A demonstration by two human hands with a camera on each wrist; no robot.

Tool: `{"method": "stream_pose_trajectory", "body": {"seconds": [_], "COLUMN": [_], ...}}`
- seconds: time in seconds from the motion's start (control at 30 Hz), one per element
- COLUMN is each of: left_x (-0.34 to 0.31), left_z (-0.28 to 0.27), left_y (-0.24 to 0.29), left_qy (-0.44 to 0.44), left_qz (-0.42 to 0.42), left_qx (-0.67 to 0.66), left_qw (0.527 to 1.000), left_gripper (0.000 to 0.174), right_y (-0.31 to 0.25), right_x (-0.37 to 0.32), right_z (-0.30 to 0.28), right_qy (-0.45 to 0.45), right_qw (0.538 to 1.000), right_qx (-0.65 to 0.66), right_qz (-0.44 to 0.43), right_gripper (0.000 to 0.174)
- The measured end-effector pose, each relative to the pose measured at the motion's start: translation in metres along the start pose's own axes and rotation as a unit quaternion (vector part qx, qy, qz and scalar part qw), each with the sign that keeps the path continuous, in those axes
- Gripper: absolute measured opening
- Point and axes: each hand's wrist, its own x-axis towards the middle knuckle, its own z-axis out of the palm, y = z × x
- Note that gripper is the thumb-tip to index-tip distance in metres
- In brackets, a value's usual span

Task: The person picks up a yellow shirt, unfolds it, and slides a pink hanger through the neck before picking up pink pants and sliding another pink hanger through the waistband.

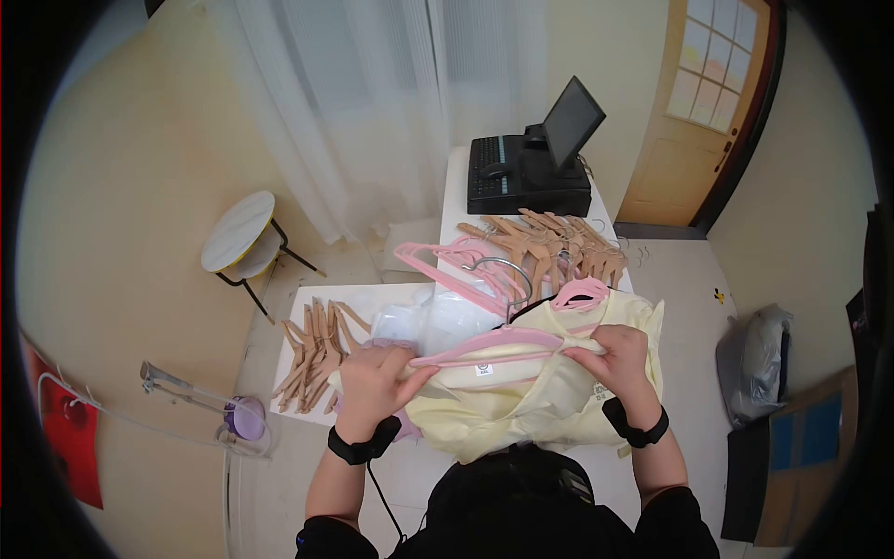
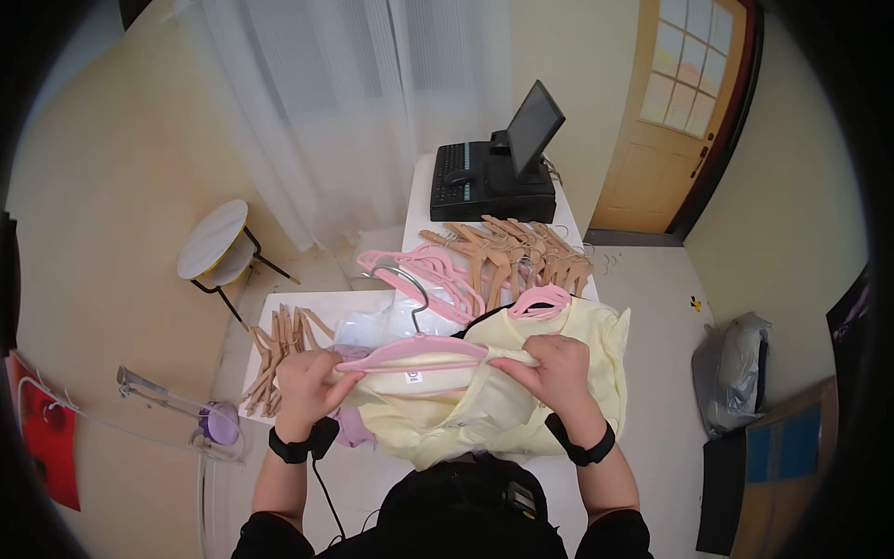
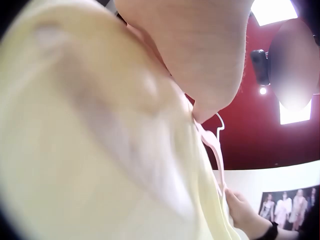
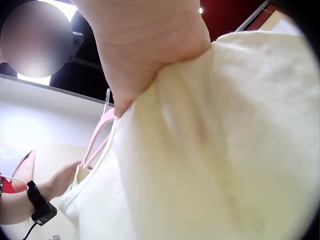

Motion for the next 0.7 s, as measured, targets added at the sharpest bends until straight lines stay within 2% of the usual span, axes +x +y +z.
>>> {"method": "stream_pose_trajectory", "body": {"seconds": [0.03, 0.07, 0.1, 0.17, 0.2, 0.27, 0.37, 0.4, 0.43, 0.5, 0.53, 0.7], "left_x": [-0.002, 0.0, 0.001, -0.001, -0.002, -0.003, 0.0, 0.0, 0.0, -0.002, -0.004, -0.019], "left_z": [0.003, 0.006, 0.004, -0.006, -0.009, -0.014, -0.019, -0.022, -0.026, -0.034, -0.036, -0.05], "left_y": [-0.002, -0.004, -0.005, -0.006, -0.008, -0.015, -0.017, -0.022, -0.025, -0.03, -0.034, -0.054], "left_qy": [0.002, 0.064, 0.06, 0.091, 0.087, 0.1, 0.104, 0.096, 0.091, 0.091, 0.091, 0.121], "left_qz": [-0.028, 0.003, 0.011, -0.044, -0.039, -0.085, -0.107, -0.109, -0.103, -0.142, -0.128, -0.187], "left_qx": [-0.015, -0.025, -0.036, -0.05, -0.061, -0.063, -0.099, -0.109, -0.115, -0.124, -0.123, -0.156], "left_qw": [0.999, 0.998, 0.997, 0.994, 0.994, 0.989, 0.984, 0.983, 0.984, 0.978, 0.98, 0.962], "left_gripper": [0.029, 0.03, 0.03, 0.031, 0.031, 0.031, 0.028, 0.026, 0.026, 0.027, 0.028, 0.027], "right_y": [0.001, -0.001, -0.004, 0.0, 0.006, 0.025, 0.022, 0.022, 0.019, 0.015, 0.017, 0.04], "right_x": [0.0, 0.002, 0.005, 0.007, 0.007, -0.001, -0.003, -0.002, -0.001, 0.0, 0.001, 0.007], "right_z": [-0.002, -0.004, -0.008, -0.017, -0.019, -0.017, -0.022, -0.022, -0.024, -0.03, -0.03, -0.058], "right_qy": [-0.012, -0.01, 0.0, 0.012, 0.017, 0.007, -0.032, -0.018, -0.014, -0.033, -0.025, -0.036], "right_qw": [1.0, 1.0, 1.0, 1.0, 0.998, 0.983, 0.981, 0.988, 0.987, 0.993, 0.996, 0.985], "right_qx": [-0.011, -0.019, -0.009, -0.01, 0.019, 0.1, 0.102, 0.085, 0.081, 0.039, 0.047, 0.116], "right_qz": [-0.009, 0.001, -0.001, 0.007, 0.064, 0.156, 0.161, 0.131, 0.139, 0.103, 0.069, 0.119], "right_gripper": [0.046, 0.046, 0.043, 0.042, 0.041, 0.043, 0.046, 0.051, 0.051, 0.054, 0.051, 0.055]}}
